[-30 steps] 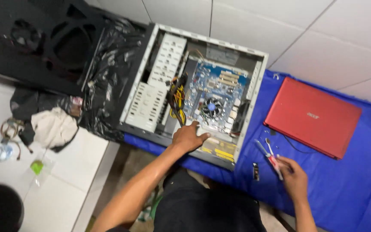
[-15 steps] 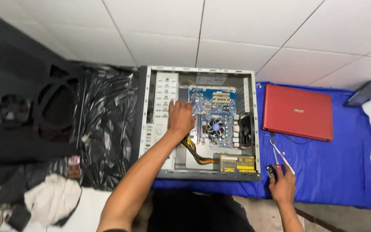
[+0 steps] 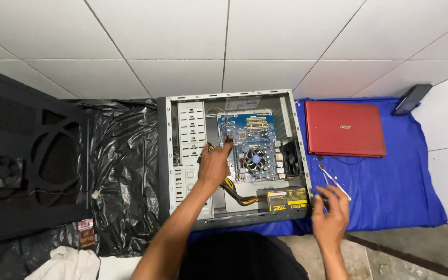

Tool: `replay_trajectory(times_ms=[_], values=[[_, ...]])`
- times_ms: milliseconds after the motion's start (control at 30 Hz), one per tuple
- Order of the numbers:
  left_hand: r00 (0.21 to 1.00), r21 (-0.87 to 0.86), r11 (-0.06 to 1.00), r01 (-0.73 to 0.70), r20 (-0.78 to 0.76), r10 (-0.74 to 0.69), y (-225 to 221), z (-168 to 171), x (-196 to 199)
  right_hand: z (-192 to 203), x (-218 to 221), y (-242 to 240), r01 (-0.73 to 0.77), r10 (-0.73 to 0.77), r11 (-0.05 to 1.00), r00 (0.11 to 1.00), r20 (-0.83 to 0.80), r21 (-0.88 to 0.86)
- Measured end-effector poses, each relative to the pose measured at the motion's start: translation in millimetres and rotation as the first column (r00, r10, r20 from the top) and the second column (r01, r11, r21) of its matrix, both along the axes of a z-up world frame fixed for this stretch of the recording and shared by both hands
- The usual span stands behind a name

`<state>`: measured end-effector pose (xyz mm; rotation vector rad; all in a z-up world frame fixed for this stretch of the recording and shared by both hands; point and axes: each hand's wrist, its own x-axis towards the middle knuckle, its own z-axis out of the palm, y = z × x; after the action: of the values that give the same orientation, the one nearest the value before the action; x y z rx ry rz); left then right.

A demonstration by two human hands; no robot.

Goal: Disassembling a desktop computer case by removing screws and internal components like the hard drive.

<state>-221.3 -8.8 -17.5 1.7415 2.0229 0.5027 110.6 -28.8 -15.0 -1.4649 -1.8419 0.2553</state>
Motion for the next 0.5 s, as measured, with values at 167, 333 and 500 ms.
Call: replay_trajectory(times_ms=[167,333,500], values=[[0.919,0.127,0.973,-0.192,0.372,0.133,-36,8,33,12,-57,16,-0.242,0.190,0.905,0.966,-0.175,-0.350],[0.748,0.099,0.957,-0.274,0.647,0.147,-80,27,70,22,-127,17,-0.425,0.141,0.618,0.888,-0.438,-0.662],[0.659,-0.064,0.954,-0.294,0.709,0.251,-91,14,63,41,-155,17,-0.518,-0.094,0.603,0.709,-0.699,-0.607]])
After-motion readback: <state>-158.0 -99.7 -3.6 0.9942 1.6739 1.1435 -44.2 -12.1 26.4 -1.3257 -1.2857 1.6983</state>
